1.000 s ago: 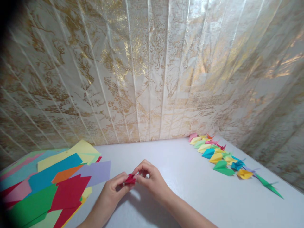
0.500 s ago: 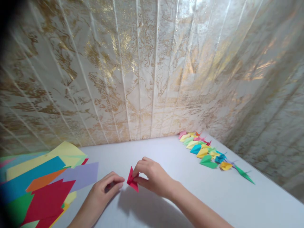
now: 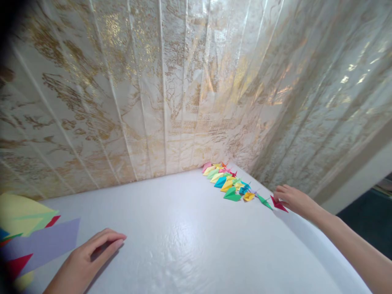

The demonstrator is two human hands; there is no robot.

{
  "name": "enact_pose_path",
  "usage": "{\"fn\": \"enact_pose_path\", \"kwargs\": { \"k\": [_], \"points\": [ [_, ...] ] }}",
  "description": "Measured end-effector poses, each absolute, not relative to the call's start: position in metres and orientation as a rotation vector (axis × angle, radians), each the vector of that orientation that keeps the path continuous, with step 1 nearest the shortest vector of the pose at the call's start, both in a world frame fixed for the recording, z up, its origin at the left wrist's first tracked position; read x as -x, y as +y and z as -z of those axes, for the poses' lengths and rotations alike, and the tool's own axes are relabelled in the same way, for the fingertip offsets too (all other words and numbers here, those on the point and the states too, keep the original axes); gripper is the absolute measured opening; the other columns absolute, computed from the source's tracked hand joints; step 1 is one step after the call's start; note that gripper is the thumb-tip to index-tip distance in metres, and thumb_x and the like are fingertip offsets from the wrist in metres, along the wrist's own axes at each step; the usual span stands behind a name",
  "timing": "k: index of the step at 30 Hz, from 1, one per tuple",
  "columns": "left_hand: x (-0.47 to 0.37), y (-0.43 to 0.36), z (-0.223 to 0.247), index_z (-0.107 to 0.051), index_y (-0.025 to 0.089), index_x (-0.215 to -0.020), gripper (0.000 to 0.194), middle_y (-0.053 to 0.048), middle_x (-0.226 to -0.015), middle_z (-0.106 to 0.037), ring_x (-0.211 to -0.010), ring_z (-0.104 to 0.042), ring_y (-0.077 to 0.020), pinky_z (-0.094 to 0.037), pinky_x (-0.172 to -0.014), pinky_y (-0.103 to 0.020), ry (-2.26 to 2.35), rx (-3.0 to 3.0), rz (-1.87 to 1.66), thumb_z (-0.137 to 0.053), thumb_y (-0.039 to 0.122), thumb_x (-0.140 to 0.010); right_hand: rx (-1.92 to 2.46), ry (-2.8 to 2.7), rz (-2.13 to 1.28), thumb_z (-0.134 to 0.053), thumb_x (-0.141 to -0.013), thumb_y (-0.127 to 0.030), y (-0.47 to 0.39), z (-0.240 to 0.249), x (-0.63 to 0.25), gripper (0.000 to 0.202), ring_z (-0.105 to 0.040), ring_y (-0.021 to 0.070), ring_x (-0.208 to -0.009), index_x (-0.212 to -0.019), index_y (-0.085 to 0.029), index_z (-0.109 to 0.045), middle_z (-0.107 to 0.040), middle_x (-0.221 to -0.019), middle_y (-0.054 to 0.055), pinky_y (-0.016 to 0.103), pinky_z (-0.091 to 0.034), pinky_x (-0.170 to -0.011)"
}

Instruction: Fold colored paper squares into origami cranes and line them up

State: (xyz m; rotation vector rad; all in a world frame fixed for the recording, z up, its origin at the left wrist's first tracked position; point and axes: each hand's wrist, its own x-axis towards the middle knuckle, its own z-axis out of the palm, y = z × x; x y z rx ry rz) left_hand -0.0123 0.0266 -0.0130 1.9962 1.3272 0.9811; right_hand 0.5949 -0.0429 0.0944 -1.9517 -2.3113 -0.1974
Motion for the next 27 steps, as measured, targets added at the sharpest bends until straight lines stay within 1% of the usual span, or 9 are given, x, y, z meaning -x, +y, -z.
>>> {"fn": "enact_pose_path", "kwargs": {
  "k": [2, 6, 11, 15, 18, 21, 27],
  "points": [
    [0.014, 0.027, 0.014, -0.073, 0.028, -0.083, 0.028, 0.0, -0.087, -0.072, -0.084, -0.069, -0.0211, -0.053, -0.076, -0.023, 1.339, -2.015, -0.961, -0.063, 0.054, -0.084, 1.956, -2.262, 0.239, -0.036, -0.103, -0.032, -0.051, -0.083, -0.588, 0.047, -0.053, 0.0244, -0.075, -0.065, -0.022, -0.061, -0.058, -0.075, 0.013, 0.039, -0.038, -0.07],
    [0.017, 0.027, 0.018, -0.073, 0.028, -0.083, 0.03, 0.0, -0.086, -0.073, -0.084, -0.07, -0.0212, -0.054, -0.076, -0.023, 1.33, -2.032, -0.959, -0.061, 0.056, -0.085, 1.958, -2.167, 0.322, -0.029, -0.103, -0.026, -0.057, -0.07, -0.566, 0.049, -0.049, 0.025, -0.073, -0.06, -0.024, -0.054, -0.054, -0.072, 0.011, 0.04, -0.036, -0.07],
    [0.018, 0.028, 0.019, -0.073, 0.028, -0.086, 0.029, 0.001, -0.089, -0.073, -0.085, -0.07, -0.0204, -0.054, -0.077, -0.022, 1.336, -2.058, -0.929, -0.061, 0.055, -0.086, 1.948, -2.079, 0.407, -0.029, -0.101, -0.019, -0.057, -0.061, -0.557, 0.05, -0.049, 0.0244, -0.073, -0.055, -0.024, -0.048, -0.052, -0.07, 0.009, 0.038, -0.035, -0.069],
    [0.017, 0.027, 0.018, -0.072, 0.028, -0.085, 0.029, 0.001, -0.088, -0.073, -0.085, -0.07, -0.0198, -0.053, -0.076, -0.021, 1.336, -2.051, -0.94, -0.061, 0.055, -0.086, 1.94, -2.066, 0.421, -0.033, -0.096, -0.009, -0.054, -0.053, -0.557, 0.045, -0.049, 0.0233, -0.071, -0.055, -0.023, -0.046, -0.051, -0.068, 0.007, 0.036, -0.036, -0.068],
    [0.016, 0.027, 0.016, -0.072, 0.028, -0.085, 0.03, 0.001, -0.089, -0.073, -0.085, -0.07, -0.02, -0.053, -0.076, -0.022, 1.343, -2.043, -0.945, -0.06, 0.056, -0.086, 1.949, -2.098, 0.394, -0.036, -0.092, -0.006, -0.053, -0.049, -0.563, 0.041, -0.05, 0.0233, -0.071, -0.057, -0.023, -0.047, -0.051, -0.068, 0.006, 0.036, -0.036, -0.067],
    [0.015, 0.027, 0.015, -0.072, 0.028, -0.085, 0.031, 0.0, -0.089, -0.073, -0.085, -0.07, -0.0205, -0.053, -0.076, -0.023, 1.346, -2.042, -0.947, -0.061, 0.056, -0.085, 1.967, -2.155, 0.344, -0.038, -0.091, -0.006, -0.054, -0.049, -0.574, 0.039, -0.051, 0.0238, -0.073, -0.059, -0.023, -0.05, -0.054, -0.07, 0.007, 0.036, -0.036, -0.068],
    [0.016, 0.028, 0.017, -0.072, 0.028, -0.085, 0.029, 0.001, -0.088, -0.072, -0.085, -0.07, -0.0197, -0.053, -0.076, -0.022, 1.33, -2.053, -0.938, -0.061, 0.055, -0.086, 1.965, -2.26, 0.239, -0.049, -0.091, -0.011, -0.052, -0.052, -0.604, 0.032, -0.055, 0.0235, -0.073, -0.063, -0.023, -0.058, -0.057, -0.073, 0.008, 0.035, -0.04, -0.065]
  ]
}}
